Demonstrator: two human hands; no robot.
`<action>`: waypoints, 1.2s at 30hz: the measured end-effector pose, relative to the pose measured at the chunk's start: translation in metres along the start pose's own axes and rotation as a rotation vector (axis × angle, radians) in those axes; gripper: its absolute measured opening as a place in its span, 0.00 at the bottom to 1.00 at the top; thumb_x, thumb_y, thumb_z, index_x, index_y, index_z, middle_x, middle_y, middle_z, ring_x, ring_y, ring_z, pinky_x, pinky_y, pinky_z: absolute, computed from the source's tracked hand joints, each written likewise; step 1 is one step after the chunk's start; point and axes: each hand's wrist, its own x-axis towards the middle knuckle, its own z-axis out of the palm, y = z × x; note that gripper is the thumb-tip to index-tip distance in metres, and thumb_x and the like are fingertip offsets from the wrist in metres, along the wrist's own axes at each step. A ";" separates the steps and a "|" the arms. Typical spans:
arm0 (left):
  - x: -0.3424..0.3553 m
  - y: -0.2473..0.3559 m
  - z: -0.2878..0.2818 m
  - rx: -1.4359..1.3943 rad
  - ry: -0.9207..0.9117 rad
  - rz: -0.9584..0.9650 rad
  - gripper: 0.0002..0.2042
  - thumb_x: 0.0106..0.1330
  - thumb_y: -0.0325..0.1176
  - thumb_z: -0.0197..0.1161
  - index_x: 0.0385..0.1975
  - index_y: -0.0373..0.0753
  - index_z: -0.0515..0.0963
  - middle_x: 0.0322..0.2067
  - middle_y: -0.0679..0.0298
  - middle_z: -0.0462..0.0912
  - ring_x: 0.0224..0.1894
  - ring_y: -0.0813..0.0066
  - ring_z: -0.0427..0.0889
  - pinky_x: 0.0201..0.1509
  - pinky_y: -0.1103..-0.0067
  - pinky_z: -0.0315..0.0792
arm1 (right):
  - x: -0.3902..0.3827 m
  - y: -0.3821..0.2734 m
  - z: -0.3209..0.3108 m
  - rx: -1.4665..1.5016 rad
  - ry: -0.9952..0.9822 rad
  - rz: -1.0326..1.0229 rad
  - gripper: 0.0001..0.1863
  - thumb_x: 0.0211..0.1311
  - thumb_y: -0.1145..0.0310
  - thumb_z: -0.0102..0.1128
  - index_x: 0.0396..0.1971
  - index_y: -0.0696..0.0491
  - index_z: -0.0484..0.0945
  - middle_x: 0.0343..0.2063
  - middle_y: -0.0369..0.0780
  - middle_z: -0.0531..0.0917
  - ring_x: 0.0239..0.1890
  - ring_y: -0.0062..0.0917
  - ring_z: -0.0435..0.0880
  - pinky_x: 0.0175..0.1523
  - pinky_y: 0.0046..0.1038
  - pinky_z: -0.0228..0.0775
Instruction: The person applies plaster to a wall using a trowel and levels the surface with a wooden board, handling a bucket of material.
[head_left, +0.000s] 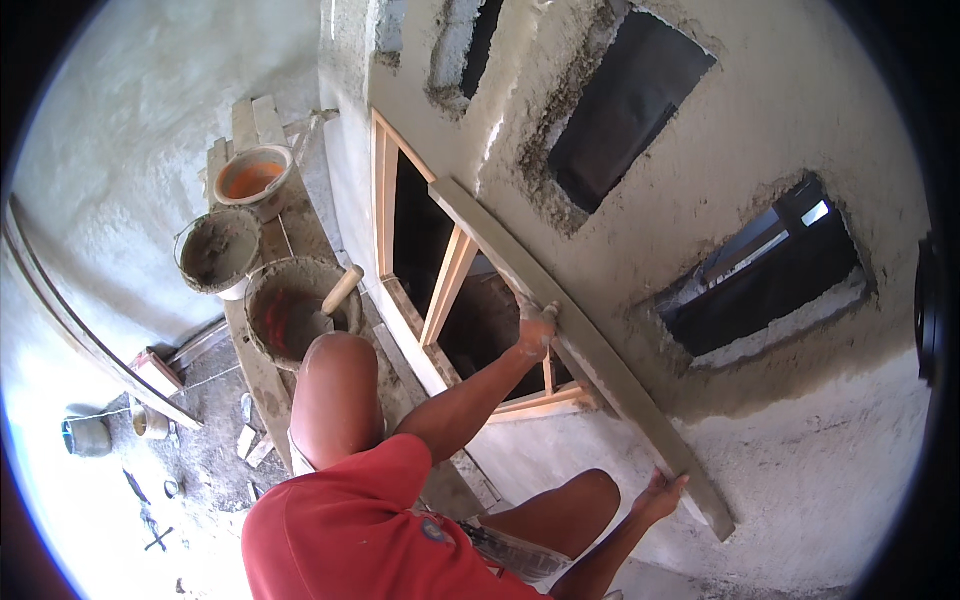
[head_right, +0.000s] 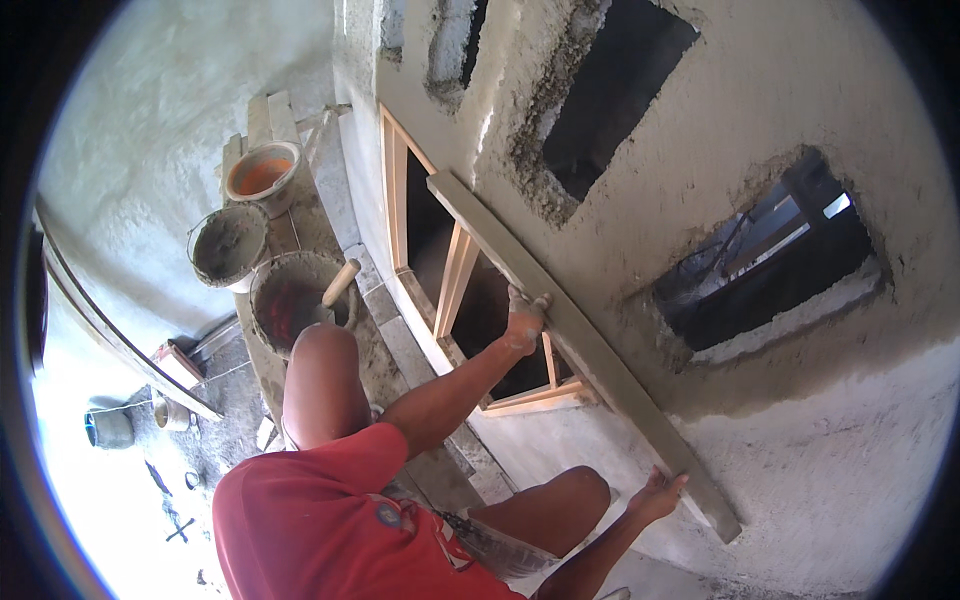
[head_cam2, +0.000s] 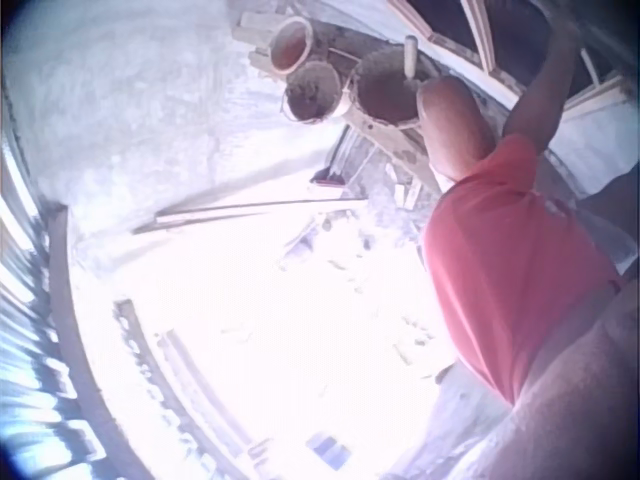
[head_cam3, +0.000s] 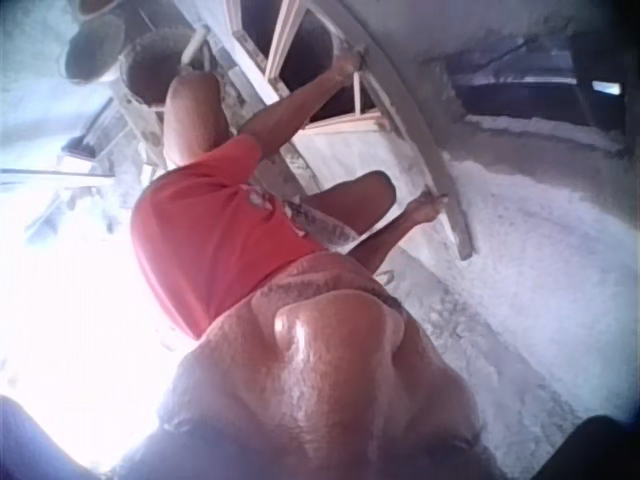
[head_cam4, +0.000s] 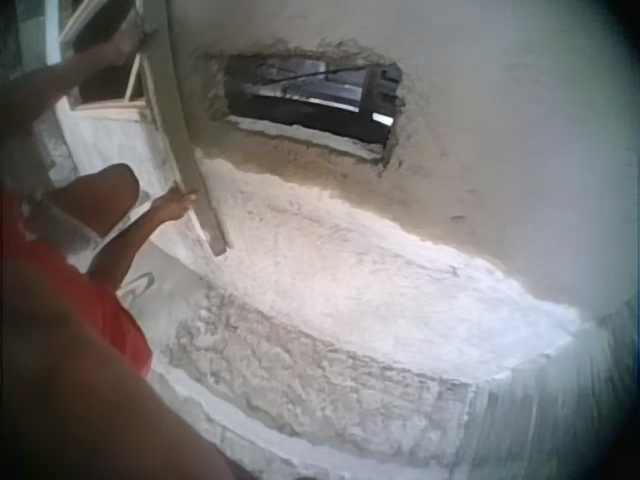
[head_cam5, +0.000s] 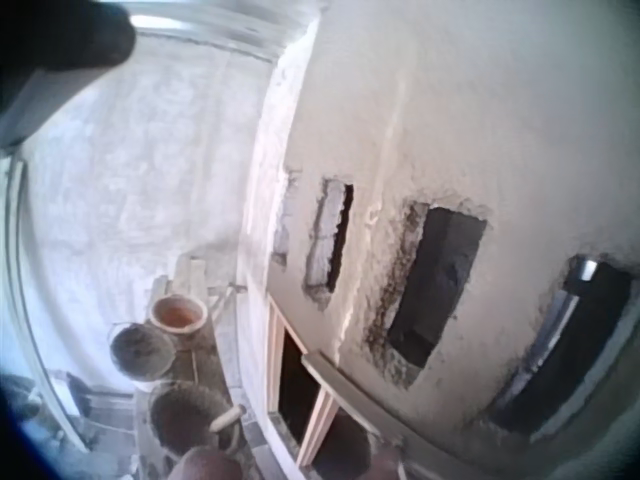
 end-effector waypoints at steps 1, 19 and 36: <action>-0.002 0.001 0.001 0.005 -0.024 0.008 0.27 0.65 0.20 0.56 0.61 0.39 0.53 0.52 0.56 0.72 0.53 0.65 0.74 0.55 0.71 0.73 | 0.002 0.003 -0.002 0.004 -0.003 -0.005 0.29 0.69 0.52 0.57 0.57 0.61 0.69 0.53 0.42 0.76 0.50 0.32 0.78 0.51 0.34 0.74; 0.024 0.042 0.040 0.223 -0.119 0.422 0.42 0.68 0.29 0.54 0.67 0.21 0.27 0.61 0.45 0.62 0.60 0.65 0.67 0.64 0.77 0.62 | 0.008 0.021 0.006 0.177 -0.087 0.081 0.32 0.67 0.49 0.58 0.61 0.57 0.66 0.55 0.43 0.74 0.54 0.32 0.74 0.58 0.36 0.65; 0.042 0.183 0.102 0.355 -0.075 0.379 0.41 0.65 0.29 0.58 0.65 0.15 0.35 0.54 0.36 0.72 0.55 0.53 0.76 0.61 0.74 0.66 | -0.013 -0.023 0.075 0.245 -0.144 0.082 0.34 0.68 0.49 0.58 0.64 0.57 0.63 0.57 0.44 0.73 0.58 0.32 0.72 0.61 0.36 0.65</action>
